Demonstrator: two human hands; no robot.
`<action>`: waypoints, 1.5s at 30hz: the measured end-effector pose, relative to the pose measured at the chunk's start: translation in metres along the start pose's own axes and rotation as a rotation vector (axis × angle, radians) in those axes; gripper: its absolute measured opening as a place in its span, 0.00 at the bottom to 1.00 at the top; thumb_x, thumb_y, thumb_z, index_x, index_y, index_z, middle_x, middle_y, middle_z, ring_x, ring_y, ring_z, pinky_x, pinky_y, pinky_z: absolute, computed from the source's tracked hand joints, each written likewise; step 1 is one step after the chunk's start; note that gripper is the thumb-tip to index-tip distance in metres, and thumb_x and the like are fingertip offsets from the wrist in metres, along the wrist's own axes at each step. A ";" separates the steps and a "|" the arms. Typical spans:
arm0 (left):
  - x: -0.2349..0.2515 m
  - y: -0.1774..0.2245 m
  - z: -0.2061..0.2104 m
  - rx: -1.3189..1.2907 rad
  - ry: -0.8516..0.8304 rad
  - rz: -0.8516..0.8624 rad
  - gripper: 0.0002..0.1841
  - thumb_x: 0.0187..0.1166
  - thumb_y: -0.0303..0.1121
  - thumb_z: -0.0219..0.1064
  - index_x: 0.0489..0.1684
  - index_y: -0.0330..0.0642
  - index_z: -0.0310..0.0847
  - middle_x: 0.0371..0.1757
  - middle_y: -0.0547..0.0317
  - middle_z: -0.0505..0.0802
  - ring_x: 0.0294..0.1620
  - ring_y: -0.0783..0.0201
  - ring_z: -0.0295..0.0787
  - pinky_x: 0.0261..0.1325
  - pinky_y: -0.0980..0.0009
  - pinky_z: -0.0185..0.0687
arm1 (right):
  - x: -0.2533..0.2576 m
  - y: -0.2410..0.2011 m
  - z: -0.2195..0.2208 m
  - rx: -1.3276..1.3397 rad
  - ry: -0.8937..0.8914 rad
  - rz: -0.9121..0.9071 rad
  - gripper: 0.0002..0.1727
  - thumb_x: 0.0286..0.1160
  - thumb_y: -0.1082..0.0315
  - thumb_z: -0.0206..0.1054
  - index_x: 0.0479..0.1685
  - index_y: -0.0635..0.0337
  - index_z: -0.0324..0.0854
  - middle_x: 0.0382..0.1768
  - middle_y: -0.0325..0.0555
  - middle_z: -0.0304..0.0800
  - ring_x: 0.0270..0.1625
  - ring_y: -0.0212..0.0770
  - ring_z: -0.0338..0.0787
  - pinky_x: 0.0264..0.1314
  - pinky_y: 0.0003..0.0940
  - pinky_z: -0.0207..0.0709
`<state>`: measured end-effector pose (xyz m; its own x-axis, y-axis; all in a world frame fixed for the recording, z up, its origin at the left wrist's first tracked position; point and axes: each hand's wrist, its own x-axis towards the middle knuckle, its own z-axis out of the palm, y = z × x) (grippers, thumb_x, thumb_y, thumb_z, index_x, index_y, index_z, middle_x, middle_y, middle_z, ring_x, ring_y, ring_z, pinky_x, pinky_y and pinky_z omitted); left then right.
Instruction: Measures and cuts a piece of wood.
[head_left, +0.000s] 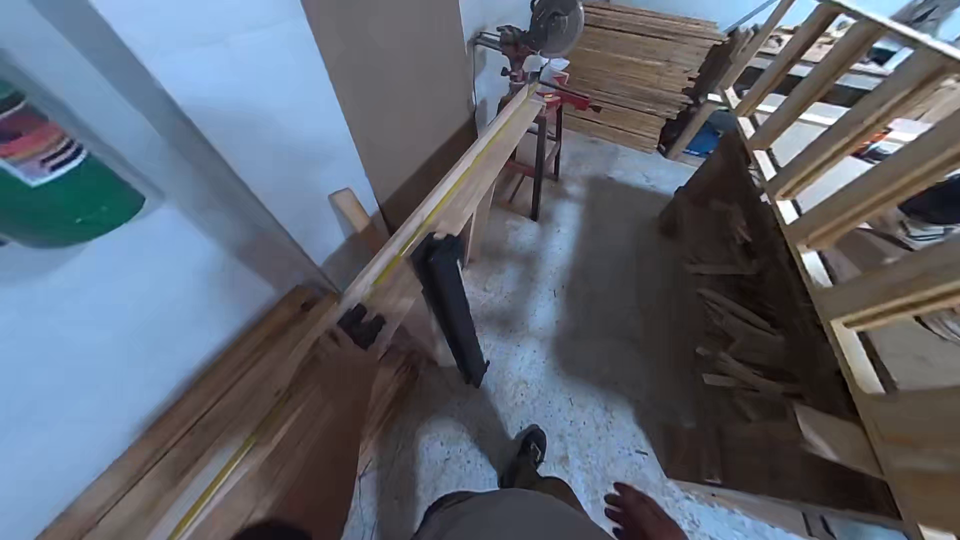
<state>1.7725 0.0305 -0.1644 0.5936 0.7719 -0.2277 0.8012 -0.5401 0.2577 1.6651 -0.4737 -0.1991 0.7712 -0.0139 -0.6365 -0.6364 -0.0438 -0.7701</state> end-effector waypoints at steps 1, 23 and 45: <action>0.004 0.014 0.008 0.008 0.029 0.009 0.49 0.79 0.48 0.72 0.92 0.30 0.46 0.91 0.27 0.57 0.92 0.34 0.52 0.91 0.41 0.50 | 0.031 -0.033 -0.005 -0.019 -0.012 -0.013 0.27 0.91 0.54 0.54 0.76 0.67 0.72 0.58 0.56 0.93 0.56 0.50 0.95 0.60 0.49 0.89; 0.227 0.578 0.114 0.434 -0.591 0.579 0.54 0.43 0.65 0.82 0.77 0.45 0.73 0.63 0.43 0.90 0.62 0.40 0.89 0.62 0.33 0.82 | 0.489 -0.376 -0.113 -0.036 -0.052 0.122 0.27 0.89 0.54 0.58 0.75 0.68 0.73 0.58 0.57 0.92 0.58 0.49 0.94 0.63 0.49 0.87; 0.259 0.732 -0.005 -1.354 0.177 -0.064 0.50 0.32 0.57 0.93 0.68 0.53 0.81 0.51 0.61 0.95 0.47 0.66 0.94 0.48 0.66 0.94 | 0.978 -0.803 0.020 0.575 -0.424 -0.375 0.43 0.77 0.20 0.37 0.80 0.35 0.70 0.67 0.35 0.88 0.69 0.40 0.87 0.68 0.55 0.84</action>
<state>2.5122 -0.1634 -0.0303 0.4591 0.8703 -0.1785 0.0659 0.1671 0.9837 2.9297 -0.4324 -0.2041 0.9366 0.2848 -0.2041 -0.3343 0.5522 -0.7637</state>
